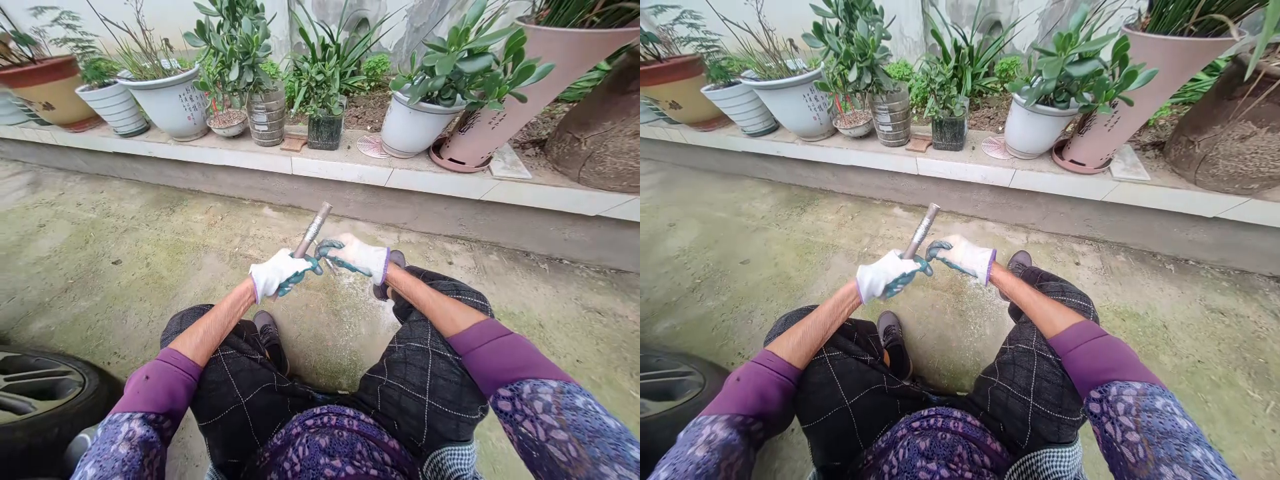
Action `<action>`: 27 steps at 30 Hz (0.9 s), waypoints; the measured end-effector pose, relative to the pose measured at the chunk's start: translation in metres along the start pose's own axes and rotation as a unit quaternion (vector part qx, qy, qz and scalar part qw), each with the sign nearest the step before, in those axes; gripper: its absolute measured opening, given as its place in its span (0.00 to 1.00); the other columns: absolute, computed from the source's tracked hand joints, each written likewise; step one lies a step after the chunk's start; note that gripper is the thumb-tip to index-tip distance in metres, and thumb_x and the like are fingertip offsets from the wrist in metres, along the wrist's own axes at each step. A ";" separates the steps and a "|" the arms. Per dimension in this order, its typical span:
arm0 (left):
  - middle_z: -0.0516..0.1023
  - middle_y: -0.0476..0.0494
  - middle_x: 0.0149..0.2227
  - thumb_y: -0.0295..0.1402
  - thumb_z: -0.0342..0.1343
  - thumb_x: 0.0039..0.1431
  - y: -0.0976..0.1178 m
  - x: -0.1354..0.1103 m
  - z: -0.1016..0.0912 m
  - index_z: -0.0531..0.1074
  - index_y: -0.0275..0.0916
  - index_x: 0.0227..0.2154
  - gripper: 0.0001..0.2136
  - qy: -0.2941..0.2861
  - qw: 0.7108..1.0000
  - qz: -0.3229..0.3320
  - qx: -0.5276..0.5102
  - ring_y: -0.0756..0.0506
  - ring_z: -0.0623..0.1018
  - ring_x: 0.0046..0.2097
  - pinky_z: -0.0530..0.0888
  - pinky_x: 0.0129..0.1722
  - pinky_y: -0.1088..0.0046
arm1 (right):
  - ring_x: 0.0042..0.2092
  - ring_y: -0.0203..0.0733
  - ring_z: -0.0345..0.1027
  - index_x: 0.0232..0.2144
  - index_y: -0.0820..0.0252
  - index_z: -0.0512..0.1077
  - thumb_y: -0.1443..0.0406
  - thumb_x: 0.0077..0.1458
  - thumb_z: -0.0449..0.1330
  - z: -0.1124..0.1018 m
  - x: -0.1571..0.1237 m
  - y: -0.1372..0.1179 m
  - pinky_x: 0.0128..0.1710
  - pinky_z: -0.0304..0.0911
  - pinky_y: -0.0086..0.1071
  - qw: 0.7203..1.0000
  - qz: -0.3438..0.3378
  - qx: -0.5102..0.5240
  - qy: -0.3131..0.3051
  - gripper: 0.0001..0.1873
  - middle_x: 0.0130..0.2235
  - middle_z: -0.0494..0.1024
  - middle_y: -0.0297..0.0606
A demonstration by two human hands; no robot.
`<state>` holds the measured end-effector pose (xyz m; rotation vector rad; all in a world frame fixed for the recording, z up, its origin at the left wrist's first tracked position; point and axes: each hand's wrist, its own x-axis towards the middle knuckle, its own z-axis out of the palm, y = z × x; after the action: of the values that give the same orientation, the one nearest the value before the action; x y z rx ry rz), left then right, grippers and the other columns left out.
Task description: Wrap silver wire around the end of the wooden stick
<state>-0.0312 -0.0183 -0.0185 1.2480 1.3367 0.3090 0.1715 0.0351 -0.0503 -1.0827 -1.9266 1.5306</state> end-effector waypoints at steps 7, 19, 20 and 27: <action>0.81 0.24 0.43 0.27 0.51 0.62 -0.006 0.032 -0.014 0.79 0.29 0.45 0.14 0.154 0.813 -0.064 0.557 0.35 0.81 0.47 0.76 0.46 0.62 | 0.30 0.37 0.65 0.36 0.60 0.79 0.63 0.57 0.52 0.005 -0.017 -0.008 0.32 0.58 0.29 0.950 0.010 -0.311 -0.030 0.15 0.31 0.77 0.37; 0.71 0.50 0.21 0.43 0.54 0.60 -0.012 -0.010 -0.008 0.78 0.38 0.38 0.15 0.097 0.951 0.100 0.277 0.51 0.68 0.19 0.66 0.19 0.77 | 0.39 0.46 0.74 0.38 0.55 0.81 0.63 0.57 0.54 -0.001 -0.004 -0.002 0.41 0.67 0.35 0.947 0.010 -0.320 -0.031 0.15 0.39 0.83 0.40; 0.71 0.50 0.21 0.43 0.54 0.61 -0.010 -0.007 -0.021 0.77 0.36 0.41 0.16 0.121 0.952 0.094 0.267 0.52 0.67 0.19 0.66 0.18 0.77 | 0.39 0.45 0.74 0.39 0.56 0.81 0.64 0.58 0.52 0.004 -0.003 -0.002 0.41 0.67 0.35 0.951 0.007 -0.308 -0.032 0.17 0.39 0.82 0.39; 0.81 0.32 0.34 0.29 0.55 0.60 -0.010 0.031 -0.053 0.79 0.31 0.40 0.11 0.241 0.879 -0.017 0.411 0.39 0.81 0.38 0.75 0.40 0.66 | 0.35 0.41 0.71 0.41 0.61 0.78 0.64 0.63 0.49 0.033 0.000 -0.029 0.35 0.59 0.31 0.896 -0.018 -0.437 -0.076 0.17 0.36 0.81 0.42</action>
<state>-0.0704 0.0281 -0.0309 1.9261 2.0332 0.0008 0.1383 0.0130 -0.0323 -1.2524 -2.8281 0.6907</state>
